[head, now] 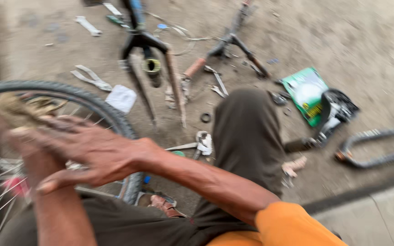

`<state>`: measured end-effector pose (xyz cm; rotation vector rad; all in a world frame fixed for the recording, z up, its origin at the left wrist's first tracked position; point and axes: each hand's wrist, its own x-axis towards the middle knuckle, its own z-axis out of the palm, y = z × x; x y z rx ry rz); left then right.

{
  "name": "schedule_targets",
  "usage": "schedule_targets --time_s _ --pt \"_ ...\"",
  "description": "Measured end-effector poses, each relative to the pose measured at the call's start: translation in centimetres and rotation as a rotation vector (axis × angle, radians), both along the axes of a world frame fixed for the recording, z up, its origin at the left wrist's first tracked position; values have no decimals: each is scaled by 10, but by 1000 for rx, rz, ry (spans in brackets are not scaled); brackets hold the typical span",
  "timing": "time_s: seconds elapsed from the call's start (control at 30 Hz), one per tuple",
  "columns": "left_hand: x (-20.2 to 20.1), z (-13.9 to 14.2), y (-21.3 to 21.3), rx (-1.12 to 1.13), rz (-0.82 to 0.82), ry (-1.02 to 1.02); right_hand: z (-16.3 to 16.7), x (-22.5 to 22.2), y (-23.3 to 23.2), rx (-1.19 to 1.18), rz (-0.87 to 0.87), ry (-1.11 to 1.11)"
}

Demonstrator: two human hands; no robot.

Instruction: The person applies grease to a bicycle headset bearing and installs it into the fork steerer tube. They then insert the fork into the bicycle frame, wipe the fork with a cloth, and adjust the headset components.

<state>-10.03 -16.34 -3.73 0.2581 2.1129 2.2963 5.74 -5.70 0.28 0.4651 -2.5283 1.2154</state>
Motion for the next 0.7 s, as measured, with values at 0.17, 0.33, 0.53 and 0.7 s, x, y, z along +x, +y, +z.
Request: schedule_targets --time_s 0.17,0.33,0.53,0.7 --pt "24 51 23 479 -30 -134 20 18 75 -1350 288 -89" --pt "73 67 76 168 -122 170 31 -25 89 -1416 145 -51" --pt "63 12 108 342 64 20 2 -31 51 -529 -187 -122" --pt "42 -22 111 519 59 -88 1 -25 53 -217 -194 -104"
